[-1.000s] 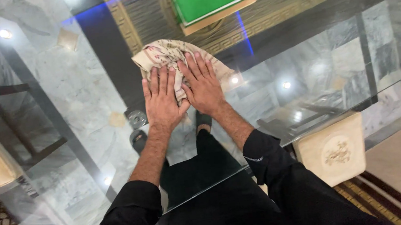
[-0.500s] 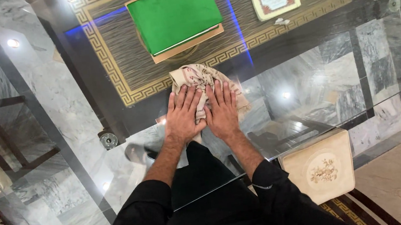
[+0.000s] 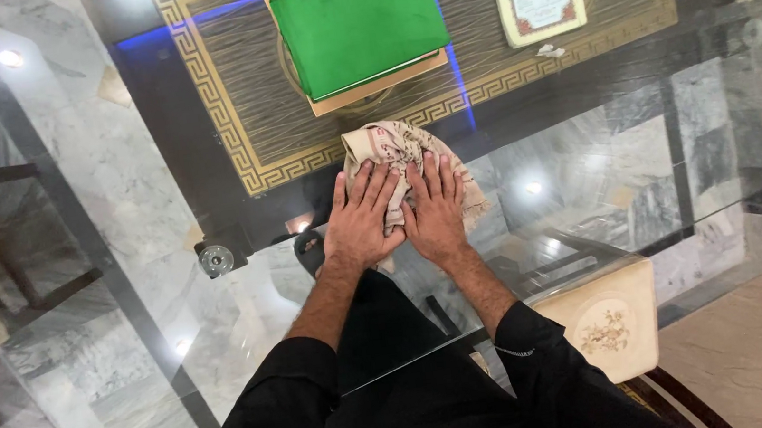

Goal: Wiping a glass dining table with a cloth and then rearranging the chairs.

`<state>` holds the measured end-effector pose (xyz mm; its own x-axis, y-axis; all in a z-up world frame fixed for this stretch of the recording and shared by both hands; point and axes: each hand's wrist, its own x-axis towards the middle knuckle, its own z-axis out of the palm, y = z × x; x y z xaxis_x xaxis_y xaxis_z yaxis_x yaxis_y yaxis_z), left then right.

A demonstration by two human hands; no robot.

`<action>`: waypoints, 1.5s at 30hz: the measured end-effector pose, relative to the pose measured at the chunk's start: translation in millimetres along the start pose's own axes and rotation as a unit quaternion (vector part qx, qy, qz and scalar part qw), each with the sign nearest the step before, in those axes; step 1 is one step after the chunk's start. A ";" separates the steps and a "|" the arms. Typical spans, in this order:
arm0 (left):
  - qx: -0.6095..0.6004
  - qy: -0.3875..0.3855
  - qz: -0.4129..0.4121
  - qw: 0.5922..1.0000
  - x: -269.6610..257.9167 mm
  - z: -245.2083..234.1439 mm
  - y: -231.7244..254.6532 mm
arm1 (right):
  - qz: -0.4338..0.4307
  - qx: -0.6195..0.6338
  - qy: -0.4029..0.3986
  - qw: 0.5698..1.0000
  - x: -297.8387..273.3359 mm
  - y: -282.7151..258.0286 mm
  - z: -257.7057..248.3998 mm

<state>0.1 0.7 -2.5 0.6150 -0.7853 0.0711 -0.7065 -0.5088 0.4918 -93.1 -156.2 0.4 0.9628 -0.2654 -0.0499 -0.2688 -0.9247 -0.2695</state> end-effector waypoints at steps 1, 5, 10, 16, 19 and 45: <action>-0.004 0.003 0.002 1.000 0.2 0.2 2.6 | 0.001 -0.006 0.000 1.000 3.8 -1.2 -8.7; -0.026 -0.002 0.002 1.000 2.1 -7.8 -4.3 | 0.016 0.042 0.019 0.999 25.7 -0.9 -26.4; -0.097 0.060 0.016 0.993 -19.0 -2.8 -11.7 | 0.095 0.152 0.098 0.979 51.0 24.5 -19.7; -0.228 0.224 -0.097 0.943 2.8 -14.7 -24.7 | 0.141 0.200 0.223 0.943 117.1 52.3 -44.6; -0.299 0.306 -0.251 0.869 41.6 -35.5 -31.2 | 0.161 0.302 0.184 0.921 154.2 59.5 -55.3; -0.395 0.253 -0.406 0.784 187.6 -30.2 -34.3 | 0.343 0.443 -0.026 0.828 242.9 146.9 -92.0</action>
<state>150.3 -118.5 20.2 0.9513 0.0271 -0.3070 0.3046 -0.2351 0.9230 98.9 -381.6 37.2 0.5981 -0.6114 -0.5182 -0.6504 0.0076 -0.7596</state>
